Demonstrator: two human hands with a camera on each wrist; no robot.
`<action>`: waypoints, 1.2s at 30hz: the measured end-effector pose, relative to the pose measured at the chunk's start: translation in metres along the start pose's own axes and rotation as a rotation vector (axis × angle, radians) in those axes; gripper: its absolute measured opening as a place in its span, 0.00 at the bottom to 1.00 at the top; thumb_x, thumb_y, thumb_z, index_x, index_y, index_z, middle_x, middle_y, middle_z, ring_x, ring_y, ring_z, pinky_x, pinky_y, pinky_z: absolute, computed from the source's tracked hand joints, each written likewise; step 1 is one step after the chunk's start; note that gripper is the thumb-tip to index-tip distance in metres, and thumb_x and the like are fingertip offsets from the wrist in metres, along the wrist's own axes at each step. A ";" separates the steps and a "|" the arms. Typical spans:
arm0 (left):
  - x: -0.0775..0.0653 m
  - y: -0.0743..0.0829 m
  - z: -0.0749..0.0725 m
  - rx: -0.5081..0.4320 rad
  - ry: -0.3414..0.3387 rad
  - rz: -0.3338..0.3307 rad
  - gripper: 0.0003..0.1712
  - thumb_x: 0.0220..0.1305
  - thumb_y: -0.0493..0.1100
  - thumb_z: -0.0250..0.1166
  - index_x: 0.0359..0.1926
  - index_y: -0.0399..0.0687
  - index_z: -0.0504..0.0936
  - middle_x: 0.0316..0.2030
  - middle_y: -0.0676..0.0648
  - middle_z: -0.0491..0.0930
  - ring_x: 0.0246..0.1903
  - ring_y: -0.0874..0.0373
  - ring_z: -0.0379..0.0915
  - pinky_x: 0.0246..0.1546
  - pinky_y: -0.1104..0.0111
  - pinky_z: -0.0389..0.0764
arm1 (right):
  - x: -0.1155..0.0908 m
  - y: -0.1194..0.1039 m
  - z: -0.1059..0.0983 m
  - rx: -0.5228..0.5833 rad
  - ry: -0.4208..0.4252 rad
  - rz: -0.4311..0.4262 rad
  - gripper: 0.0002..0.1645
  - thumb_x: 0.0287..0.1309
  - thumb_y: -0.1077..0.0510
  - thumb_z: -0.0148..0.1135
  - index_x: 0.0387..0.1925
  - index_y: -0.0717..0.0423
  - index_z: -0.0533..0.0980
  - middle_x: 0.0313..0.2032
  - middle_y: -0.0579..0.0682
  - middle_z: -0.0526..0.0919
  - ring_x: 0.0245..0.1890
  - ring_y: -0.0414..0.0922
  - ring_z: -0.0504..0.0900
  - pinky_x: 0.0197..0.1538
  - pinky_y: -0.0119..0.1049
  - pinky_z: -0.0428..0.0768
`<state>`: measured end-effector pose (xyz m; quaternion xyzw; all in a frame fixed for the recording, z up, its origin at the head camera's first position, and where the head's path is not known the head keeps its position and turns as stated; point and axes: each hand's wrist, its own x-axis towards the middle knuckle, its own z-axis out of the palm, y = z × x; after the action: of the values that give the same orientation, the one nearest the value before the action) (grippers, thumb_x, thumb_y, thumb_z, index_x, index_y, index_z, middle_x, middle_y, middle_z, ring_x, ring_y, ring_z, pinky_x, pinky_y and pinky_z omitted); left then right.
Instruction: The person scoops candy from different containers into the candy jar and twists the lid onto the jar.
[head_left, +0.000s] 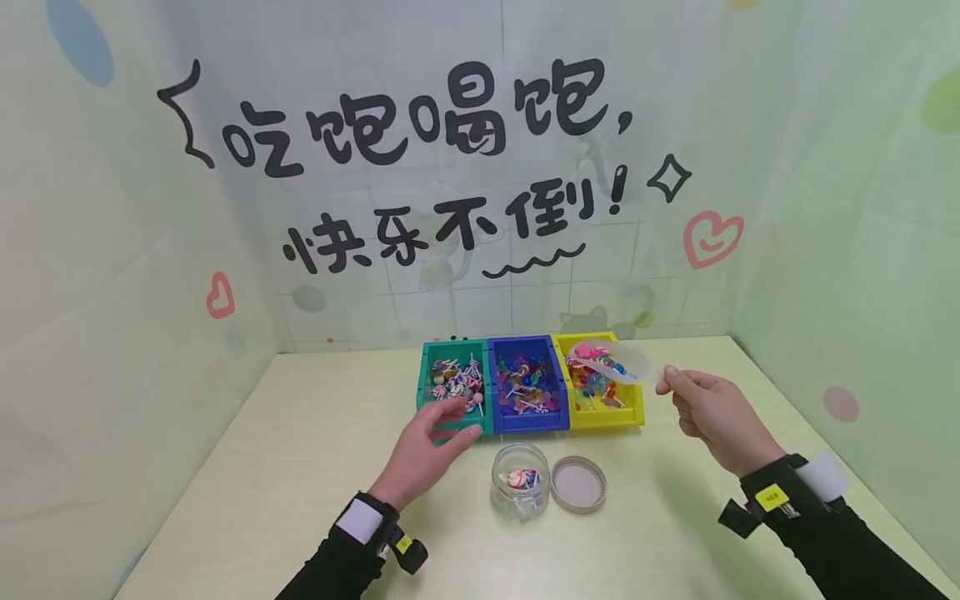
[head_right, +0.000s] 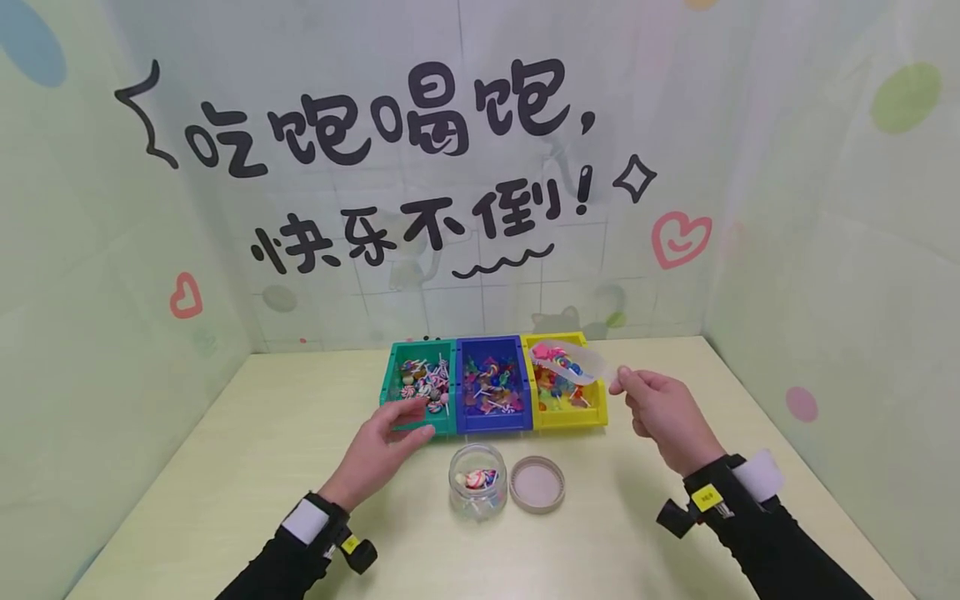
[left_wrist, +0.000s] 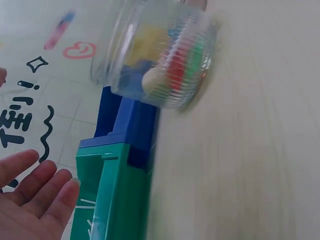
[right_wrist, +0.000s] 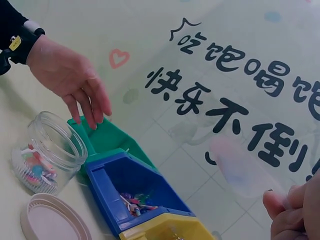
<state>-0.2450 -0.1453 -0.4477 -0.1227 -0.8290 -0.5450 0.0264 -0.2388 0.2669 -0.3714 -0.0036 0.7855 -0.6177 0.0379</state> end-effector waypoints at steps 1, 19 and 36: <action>-0.001 -0.001 0.003 -0.007 -0.024 -0.005 0.37 0.76 0.57 0.71 0.77 0.47 0.76 0.71 0.40 0.77 0.72 0.41 0.76 0.73 0.45 0.80 | -0.001 -0.001 0.000 -0.001 -0.005 -0.002 0.22 0.86 0.39 0.51 0.44 0.51 0.79 0.22 0.41 0.57 0.22 0.41 0.55 0.30 0.43 0.56; -0.011 -0.007 0.038 0.028 -0.318 -0.062 0.49 0.64 0.59 0.82 0.79 0.48 0.73 0.74 0.42 0.76 0.73 0.41 0.75 0.75 0.44 0.79 | -0.021 -0.016 0.009 -0.049 -0.157 -0.035 0.22 0.86 0.44 0.53 0.42 0.57 0.79 0.22 0.43 0.54 0.20 0.45 0.49 0.25 0.37 0.54; -0.012 -0.007 0.045 0.071 -0.334 -0.078 0.48 0.61 0.53 0.85 0.77 0.48 0.74 0.69 0.43 0.78 0.68 0.41 0.78 0.71 0.45 0.83 | -0.024 -0.026 0.026 -0.142 -0.247 0.001 0.20 0.84 0.46 0.58 0.41 0.58 0.81 0.19 0.41 0.59 0.18 0.40 0.55 0.24 0.32 0.56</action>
<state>-0.2306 -0.1090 -0.4739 -0.1782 -0.8447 -0.4881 -0.1287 -0.2148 0.2369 -0.3508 -0.0820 0.8167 -0.5553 0.1343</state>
